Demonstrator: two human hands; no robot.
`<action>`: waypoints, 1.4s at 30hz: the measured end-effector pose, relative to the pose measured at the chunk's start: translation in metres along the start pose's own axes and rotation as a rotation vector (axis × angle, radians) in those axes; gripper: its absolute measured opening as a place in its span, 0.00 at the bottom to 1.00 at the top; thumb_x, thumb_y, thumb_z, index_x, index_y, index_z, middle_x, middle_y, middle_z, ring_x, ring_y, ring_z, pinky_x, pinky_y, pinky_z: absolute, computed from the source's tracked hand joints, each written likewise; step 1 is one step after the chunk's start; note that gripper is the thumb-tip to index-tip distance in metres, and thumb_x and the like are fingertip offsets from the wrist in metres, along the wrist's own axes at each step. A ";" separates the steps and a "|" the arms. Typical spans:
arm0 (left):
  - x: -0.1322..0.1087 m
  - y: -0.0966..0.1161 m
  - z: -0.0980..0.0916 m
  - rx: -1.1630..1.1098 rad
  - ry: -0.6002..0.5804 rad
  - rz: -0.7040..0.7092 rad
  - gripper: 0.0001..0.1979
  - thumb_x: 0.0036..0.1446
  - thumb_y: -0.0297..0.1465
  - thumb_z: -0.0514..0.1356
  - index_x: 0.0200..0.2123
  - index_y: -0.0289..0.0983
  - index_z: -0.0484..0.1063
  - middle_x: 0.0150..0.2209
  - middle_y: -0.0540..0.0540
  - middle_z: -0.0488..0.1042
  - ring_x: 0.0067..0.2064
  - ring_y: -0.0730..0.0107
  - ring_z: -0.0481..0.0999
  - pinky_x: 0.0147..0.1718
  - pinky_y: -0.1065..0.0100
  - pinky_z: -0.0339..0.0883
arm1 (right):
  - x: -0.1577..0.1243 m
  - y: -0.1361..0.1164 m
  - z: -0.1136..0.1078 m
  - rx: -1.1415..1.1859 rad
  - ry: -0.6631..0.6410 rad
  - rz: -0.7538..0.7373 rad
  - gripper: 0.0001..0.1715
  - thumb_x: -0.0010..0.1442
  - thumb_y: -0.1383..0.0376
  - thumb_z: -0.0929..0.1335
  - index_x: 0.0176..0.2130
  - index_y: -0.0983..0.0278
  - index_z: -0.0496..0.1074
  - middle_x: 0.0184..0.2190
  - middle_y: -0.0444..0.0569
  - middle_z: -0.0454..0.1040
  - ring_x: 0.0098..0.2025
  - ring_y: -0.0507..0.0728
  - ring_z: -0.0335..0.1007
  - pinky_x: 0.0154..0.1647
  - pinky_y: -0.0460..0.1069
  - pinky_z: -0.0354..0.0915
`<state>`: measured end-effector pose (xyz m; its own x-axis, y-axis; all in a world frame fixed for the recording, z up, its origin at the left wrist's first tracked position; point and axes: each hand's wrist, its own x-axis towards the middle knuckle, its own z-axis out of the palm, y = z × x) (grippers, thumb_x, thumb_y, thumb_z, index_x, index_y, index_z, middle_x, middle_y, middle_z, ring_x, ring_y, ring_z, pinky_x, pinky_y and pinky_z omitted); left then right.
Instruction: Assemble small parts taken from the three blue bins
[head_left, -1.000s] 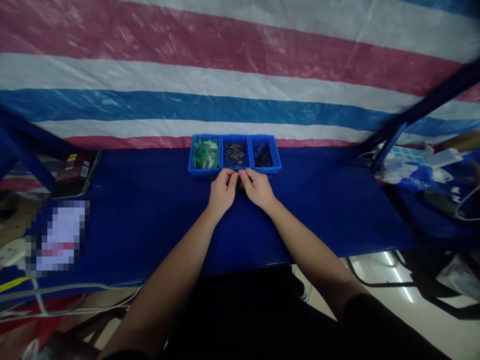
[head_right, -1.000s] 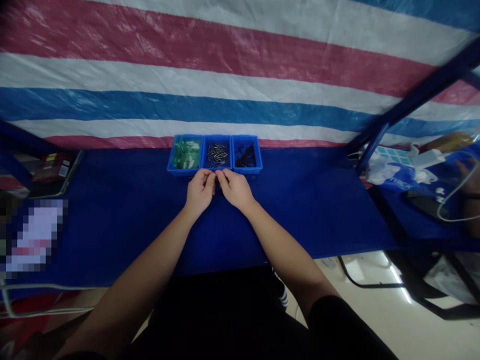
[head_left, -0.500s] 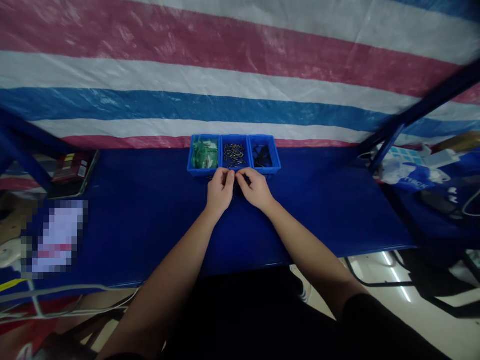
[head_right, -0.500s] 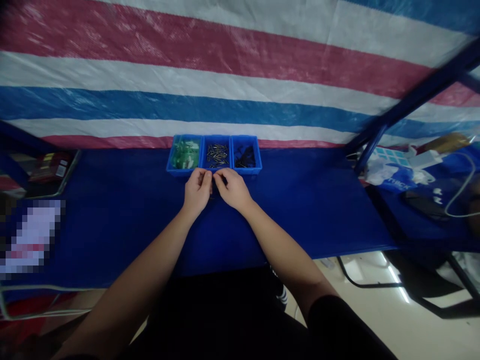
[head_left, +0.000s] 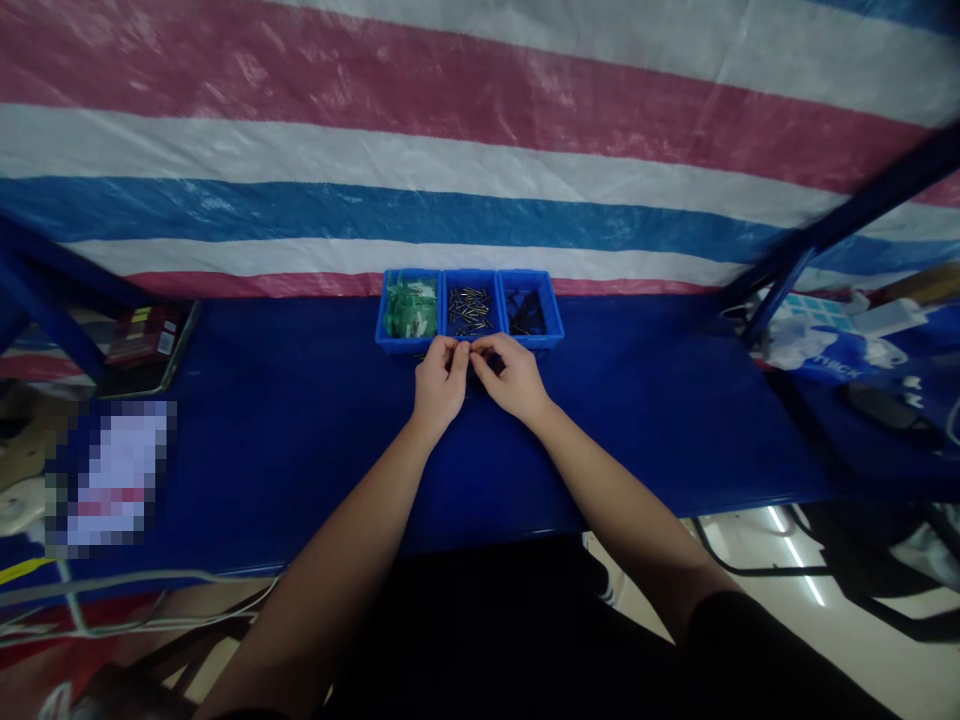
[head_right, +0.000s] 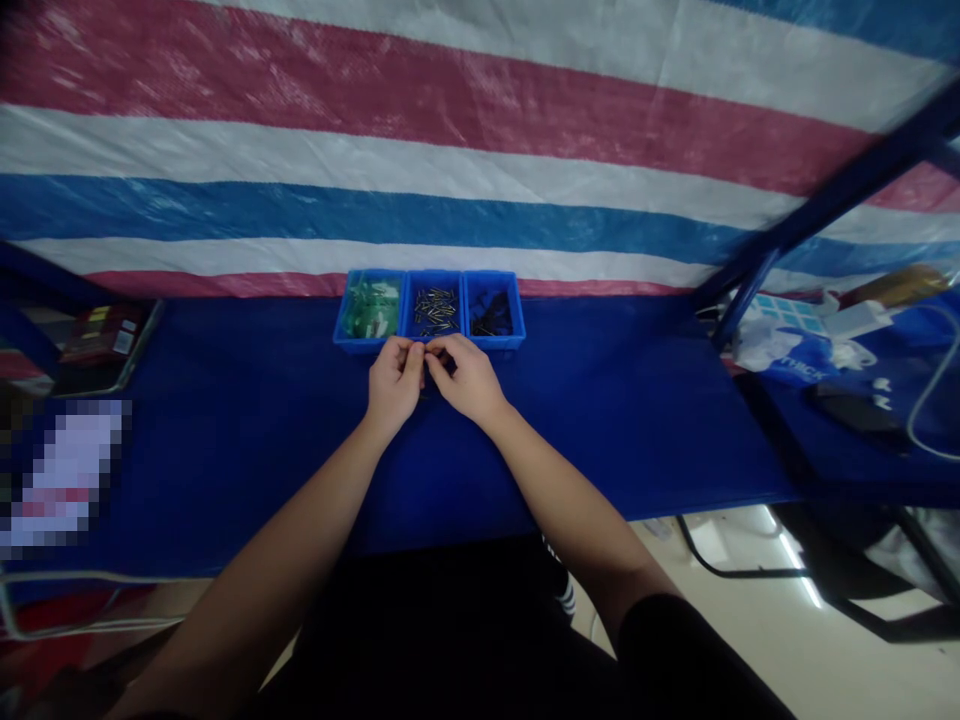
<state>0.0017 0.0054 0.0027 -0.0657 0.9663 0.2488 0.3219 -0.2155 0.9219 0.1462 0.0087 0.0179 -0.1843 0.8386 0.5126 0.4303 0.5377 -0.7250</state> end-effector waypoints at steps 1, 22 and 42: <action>0.000 0.000 0.000 -0.003 0.000 -0.001 0.16 0.66 0.45 0.54 0.35 0.38 0.67 0.27 0.51 0.71 0.29 0.74 0.71 0.29 0.72 0.63 | 0.000 0.000 0.000 -0.005 -0.009 0.001 0.06 0.65 0.64 0.66 0.40 0.61 0.73 0.36 0.48 0.75 0.38 0.54 0.72 0.42 0.50 0.71; -0.003 0.001 0.000 -0.052 -0.117 0.031 0.07 0.60 0.35 0.60 0.41 0.41 0.66 0.20 0.57 0.63 0.21 0.78 0.63 0.25 0.73 0.58 | -0.001 0.002 0.002 0.150 0.053 0.178 0.19 0.64 0.62 0.66 0.54 0.60 0.67 0.36 0.45 0.79 0.37 0.53 0.75 0.43 0.50 0.70; -0.002 0.003 0.000 0.052 -0.071 0.041 0.08 0.66 0.36 0.54 0.45 0.40 0.68 0.21 0.55 0.68 0.23 0.75 0.68 0.28 0.71 0.62 | 0.000 0.003 0.003 0.141 0.065 0.211 0.12 0.63 0.61 0.68 0.46 0.61 0.73 0.38 0.48 0.79 0.38 0.53 0.76 0.37 0.49 0.70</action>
<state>0.0031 0.0030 0.0048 0.0150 0.9649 0.2623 0.3720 -0.2489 0.8942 0.1451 0.0106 0.0144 -0.0439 0.9286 0.3685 0.3250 0.3621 -0.8737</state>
